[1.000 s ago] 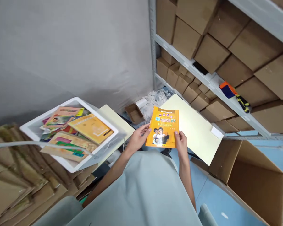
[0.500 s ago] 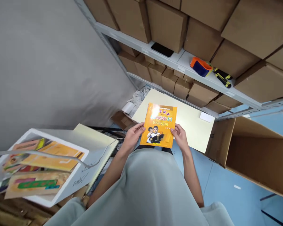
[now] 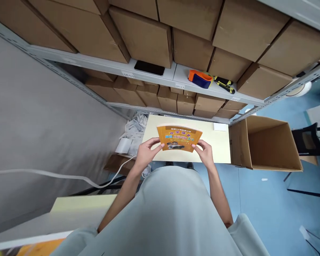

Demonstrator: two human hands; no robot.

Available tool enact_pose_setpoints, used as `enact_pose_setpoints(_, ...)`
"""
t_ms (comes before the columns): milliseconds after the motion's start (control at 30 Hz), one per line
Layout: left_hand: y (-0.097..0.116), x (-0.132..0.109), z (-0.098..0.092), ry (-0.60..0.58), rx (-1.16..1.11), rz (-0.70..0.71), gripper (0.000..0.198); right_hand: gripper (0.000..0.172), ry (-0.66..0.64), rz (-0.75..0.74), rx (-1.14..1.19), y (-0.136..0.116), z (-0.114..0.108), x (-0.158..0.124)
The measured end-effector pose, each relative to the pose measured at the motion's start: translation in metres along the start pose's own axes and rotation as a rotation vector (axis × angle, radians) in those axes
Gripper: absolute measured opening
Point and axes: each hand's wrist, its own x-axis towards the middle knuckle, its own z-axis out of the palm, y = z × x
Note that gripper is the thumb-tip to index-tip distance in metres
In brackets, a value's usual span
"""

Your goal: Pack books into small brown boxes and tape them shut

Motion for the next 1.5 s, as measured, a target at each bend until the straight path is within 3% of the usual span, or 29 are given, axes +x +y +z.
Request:
enact_pose_setpoints(167, 0.017, 0.024, -0.024, -0.093, 0.093, 0.293, 0.012, 0.030, 0.083, -0.170, 0.003, -0.010, 0.016, 0.002)
enact_pose_setpoints(367, 0.026, 0.035, -0.029, -0.117, 0.051, 0.437, 0.021, 0.023, 0.119, -0.188, 0.065, -0.007, 0.026, 0.000)
enact_pose_setpoints(567, 0.026, 0.037, -0.018, -0.107, -0.010, 0.300, 0.013, 0.026, 0.079, -0.174, -0.015, -0.017, 0.010, 0.009)
enact_pose_setpoints(733, 0.023, 0.042, -0.003, -0.054, -0.005, 0.104, 0.040, 0.030, 0.089, -0.055, -0.063, -0.025, -0.003, 0.021)
enact_pose_setpoints(833, 0.023, 0.046, 0.006, -0.028, -0.069, 0.051, 0.070, 0.056, 0.064, -0.010, -0.021, -0.027, -0.007, 0.029)
enact_pose_setpoints(900, 0.026, 0.047, 0.011, -0.018, -0.064, 0.044, 0.070, 0.073, 0.035, -0.007, -0.017, -0.029, -0.010, 0.034)
enact_pose_setpoints(933, 0.027, 0.048, 0.013, -0.019, -0.047, 0.043, 0.063, 0.074, 0.015, -0.010, -0.030, -0.030, -0.013, 0.037)
enact_pose_setpoints(1000, 0.030, 0.049, 0.015, -0.032, -0.007, 0.033, 0.048, 0.058, -0.034, -0.008, -0.066, -0.030, -0.019, 0.041)
enact_pose_setpoints(1100, 0.029, 0.050, 0.018, -0.081, 0.003, 0.008, 0.044, 0.041, -0.114, 0.035, -0.069, -0.025, -0.029, 0.045)
enact_pose_setpoints(1233, 0.023, 0.052, 0.021, -0.129, -0.030, -0.017, 0.047, 0.044, -0.140, 0.084, 0.005, -0.013, -0.038, 0.049)
enact_pose_setpoints(1367, 0.021, 0.054, 0.026, -0.076, 0.013, -0.036, 0.040, 0.040, -0.101, 0.110, -0.030, -0.012, -0.041, 0.052)
enact_pose_setpoints(1500, 0.026, 0.057, 0.036, -0.039, 0.016, -0.110, 0.048, 0.046, -0.073, 0.171, -0.047, -0.020, -0.040, 0.057)
